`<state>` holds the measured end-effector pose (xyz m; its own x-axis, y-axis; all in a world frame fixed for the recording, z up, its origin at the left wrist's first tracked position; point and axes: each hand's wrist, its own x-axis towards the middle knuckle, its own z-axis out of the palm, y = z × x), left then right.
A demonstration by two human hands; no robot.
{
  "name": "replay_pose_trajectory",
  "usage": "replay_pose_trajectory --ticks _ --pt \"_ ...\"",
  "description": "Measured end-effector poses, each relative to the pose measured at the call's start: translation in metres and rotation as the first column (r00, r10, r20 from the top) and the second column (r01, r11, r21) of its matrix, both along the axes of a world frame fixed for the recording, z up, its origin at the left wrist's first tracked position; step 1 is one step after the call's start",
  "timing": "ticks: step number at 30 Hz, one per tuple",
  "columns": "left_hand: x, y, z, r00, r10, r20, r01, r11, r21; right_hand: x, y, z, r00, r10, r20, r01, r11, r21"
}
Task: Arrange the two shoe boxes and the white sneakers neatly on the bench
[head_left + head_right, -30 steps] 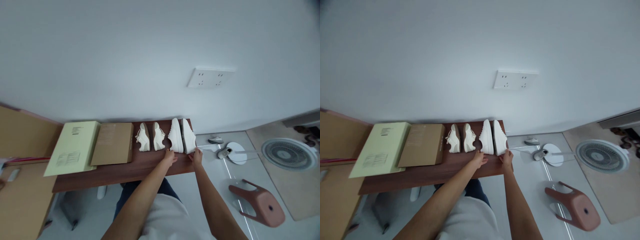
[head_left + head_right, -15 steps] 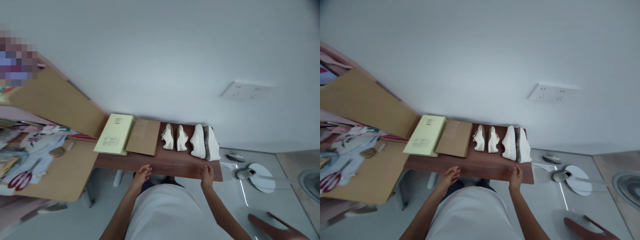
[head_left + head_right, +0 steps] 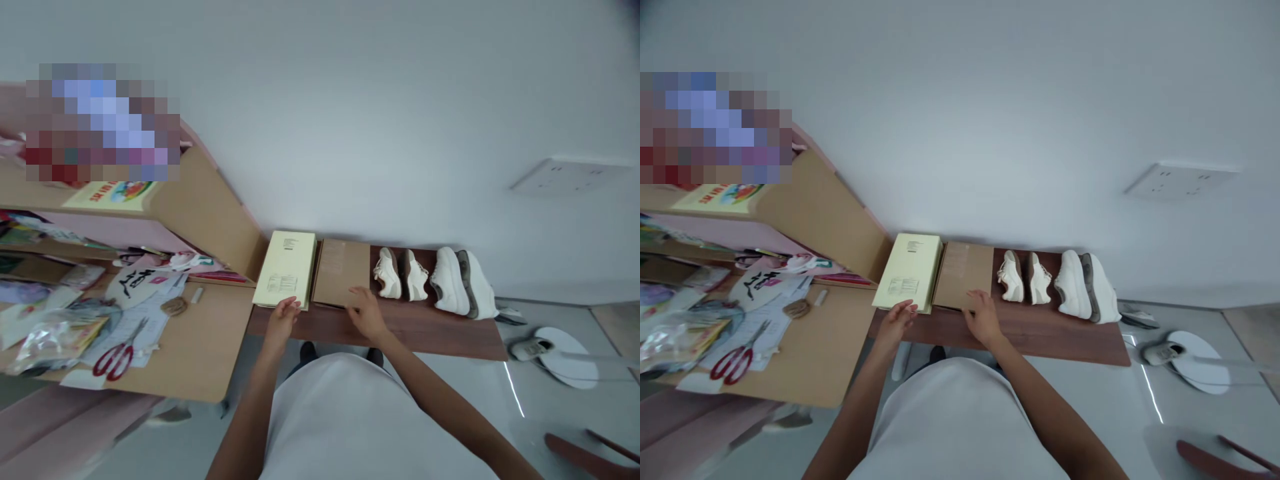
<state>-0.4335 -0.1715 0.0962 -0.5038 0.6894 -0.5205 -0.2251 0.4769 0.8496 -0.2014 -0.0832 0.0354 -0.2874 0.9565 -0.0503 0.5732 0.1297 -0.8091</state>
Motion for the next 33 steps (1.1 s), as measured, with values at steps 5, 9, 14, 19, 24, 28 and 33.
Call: replay_pose_trajectory --ticks 5,9,14,19,24,28,33 --pt "-0.05 -0.02 0.004 0.998 -0.065 0.024 0.065 0.998 -0.021 -0.026 0.002 -0.018 0.695 0.168 0.699 -0.273 0.961 0.04" --pt "-0.086 -0.038 -0.001 0.995 -0.097 0.039 0.099 0.993 -0.064 -0.02 0.005 -0.028 0.617 0.123 0.777 -0.263 0.963 0.056" --pt "-0.115 -0.035 -0.005 0.989 -0.13 0.065 0.135 0.988 -0.077 -0.016 0.014 -0.025 0.62 0.068 0.781 -0.213 0.973 0.084" --pt "-0.134 -0.032 -0.009 0.995 -0.086 0.043 0.085 0.996 0.011 -0.024 0.011 -0.013 0.7 0.01 0.714 -0.119 0.987 0.103" --pt "-0.151 -0.028 -0.027 0.998 0.017 -0.067 -0.013 0.998 0.059 -0.074 0.001 -0.006 0.982 -0.06 0.18 0.04 0.993 0.112" --pt "-0.161 -0.005 -0.039 0.988 -0.069 -0.139 0.078 0.995 0.056 -0.13 0.006 -0.004 0.951 -0.229 -0.208 0.196 0.966 -0.166" --pt "-0.171 0.035 -0.053 0.971 -0.125 -0.202 0.139 0.989 0.054 -0.171 0.021 -0.003 0.897 -0.349 -0.27 0.229 0.892 -0.39"
